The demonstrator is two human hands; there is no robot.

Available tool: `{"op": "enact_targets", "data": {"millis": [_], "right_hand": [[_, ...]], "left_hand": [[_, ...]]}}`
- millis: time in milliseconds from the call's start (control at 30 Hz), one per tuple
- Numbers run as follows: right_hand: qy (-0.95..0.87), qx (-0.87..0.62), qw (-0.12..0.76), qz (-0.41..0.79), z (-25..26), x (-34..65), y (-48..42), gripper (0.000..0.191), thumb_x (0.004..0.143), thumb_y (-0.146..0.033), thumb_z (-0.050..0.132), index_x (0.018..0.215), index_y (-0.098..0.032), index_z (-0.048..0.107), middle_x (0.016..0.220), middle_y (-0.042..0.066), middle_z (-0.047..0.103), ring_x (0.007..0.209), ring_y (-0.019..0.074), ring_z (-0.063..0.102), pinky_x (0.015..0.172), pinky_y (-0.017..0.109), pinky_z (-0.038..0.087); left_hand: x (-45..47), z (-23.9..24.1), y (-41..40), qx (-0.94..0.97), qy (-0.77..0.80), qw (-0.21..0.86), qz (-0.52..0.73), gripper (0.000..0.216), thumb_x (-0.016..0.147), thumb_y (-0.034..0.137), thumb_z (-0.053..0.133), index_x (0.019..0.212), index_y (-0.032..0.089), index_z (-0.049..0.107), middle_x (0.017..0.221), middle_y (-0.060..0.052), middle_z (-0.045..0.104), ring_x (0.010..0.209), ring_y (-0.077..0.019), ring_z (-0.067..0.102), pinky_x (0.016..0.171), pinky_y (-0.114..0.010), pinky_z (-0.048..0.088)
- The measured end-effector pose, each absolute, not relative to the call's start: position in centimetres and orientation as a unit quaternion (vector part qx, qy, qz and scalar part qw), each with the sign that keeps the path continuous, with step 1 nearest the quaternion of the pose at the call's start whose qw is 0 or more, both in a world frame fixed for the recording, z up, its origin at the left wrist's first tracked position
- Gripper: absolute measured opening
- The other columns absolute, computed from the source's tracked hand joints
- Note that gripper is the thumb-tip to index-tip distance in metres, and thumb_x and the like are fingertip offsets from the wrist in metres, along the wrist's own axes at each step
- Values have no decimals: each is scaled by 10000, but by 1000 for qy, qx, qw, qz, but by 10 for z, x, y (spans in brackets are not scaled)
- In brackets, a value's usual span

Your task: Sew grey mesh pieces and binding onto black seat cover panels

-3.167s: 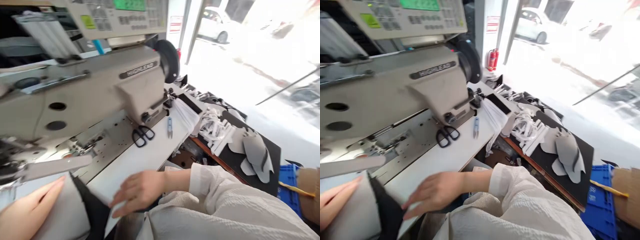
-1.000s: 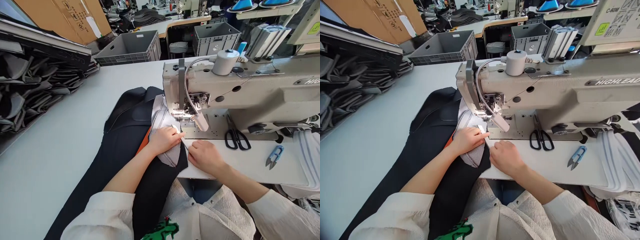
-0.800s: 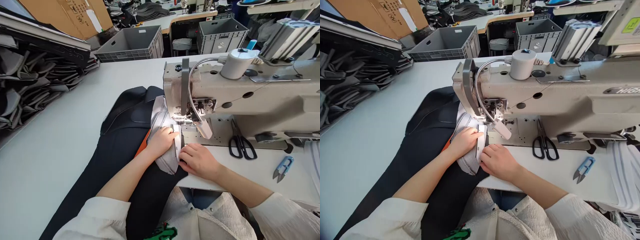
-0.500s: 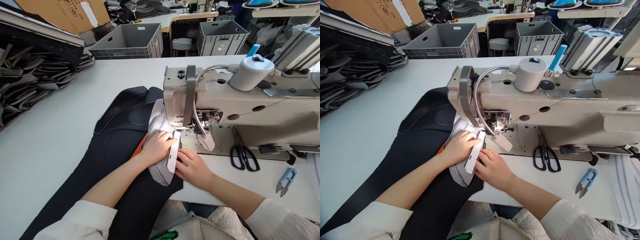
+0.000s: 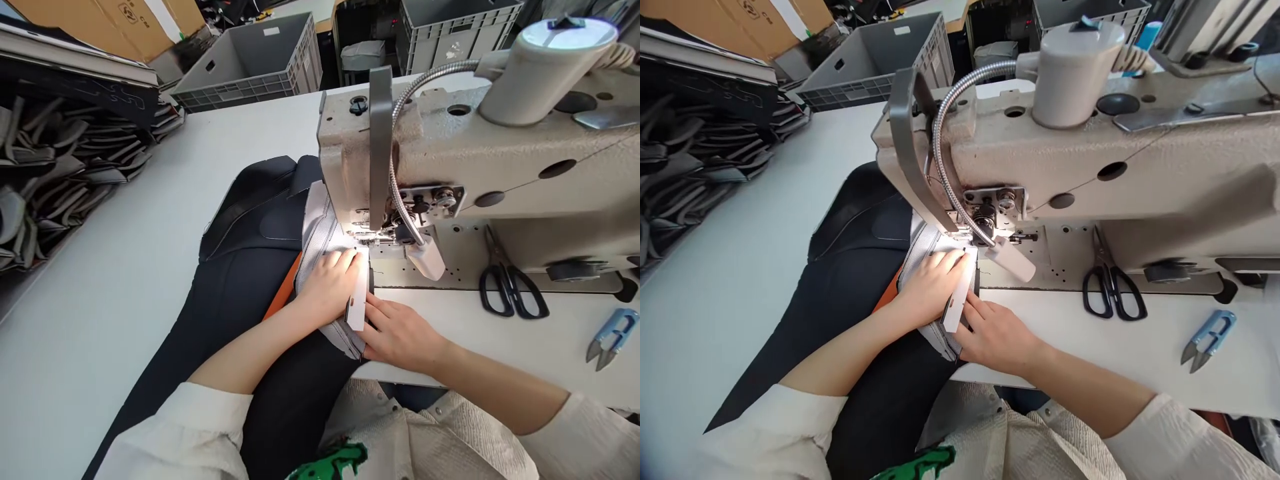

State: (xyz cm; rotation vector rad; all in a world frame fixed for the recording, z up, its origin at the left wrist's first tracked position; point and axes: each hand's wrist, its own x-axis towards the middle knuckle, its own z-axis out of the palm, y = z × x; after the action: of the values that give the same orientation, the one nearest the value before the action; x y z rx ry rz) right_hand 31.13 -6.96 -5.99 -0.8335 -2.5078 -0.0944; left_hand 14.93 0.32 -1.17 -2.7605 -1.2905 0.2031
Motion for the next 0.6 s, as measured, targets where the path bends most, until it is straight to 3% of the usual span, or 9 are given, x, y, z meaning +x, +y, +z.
{"op": "enact_targets", "data": {"millis": [100, 200, 367, 600], "right_hand": [[-922, -301, 240, -50, -59, 313, -72, 166, 861, -311, 574, 882, -151, 610, 1004, 161, 650, 1106, 311, 583, 815, 380, 542], [-915, -291, 269, -69, -58, 316, -72, 120, 875, -185, 510, 820, -146, 609, 959, 139, 665, 1037, 278, 618, 800, 345, 542], [-911, -296, 282, -47, -56, 321, -68, 208, 878, -76, 421, 860, -107, 626, 933, 112, 681, 953, 227, 643, 786, 305, 544], [-908, -310, 278, -35, -54, 321, -72, 252, 858, -75, 404, 972, -77, 628, 1006, 132, 679, 1057, 247, 616, 819, 315, 549]], "left_hand": [[153, -14, 1, -901, -423, 59, 77, 430, 893, 122, 407, 1321, 109, 433, 1250, -112, 529, 997, -251, 507, 815, -373, 464], [156, -13, 0, -898, -425, 70, 89, 445, 877, 85, 402, 1320, 91, 436, 1287, -121, 514, 1024, -254, 501, 828, -372, 468], [158, -13, 0, -898, -425, 69, 97, 434, 889, 91, 402, 1320, 70, 450, 1328, -128, 506, 1069, -263, 503, 839, -373, 478], [157, -15, -2, -900, -412, 109, 90, 460, 903, 97, 397, 1361, 97, 442, 1362, -98, 507, 1033, -258, 531, 787, -391, 497]]}}
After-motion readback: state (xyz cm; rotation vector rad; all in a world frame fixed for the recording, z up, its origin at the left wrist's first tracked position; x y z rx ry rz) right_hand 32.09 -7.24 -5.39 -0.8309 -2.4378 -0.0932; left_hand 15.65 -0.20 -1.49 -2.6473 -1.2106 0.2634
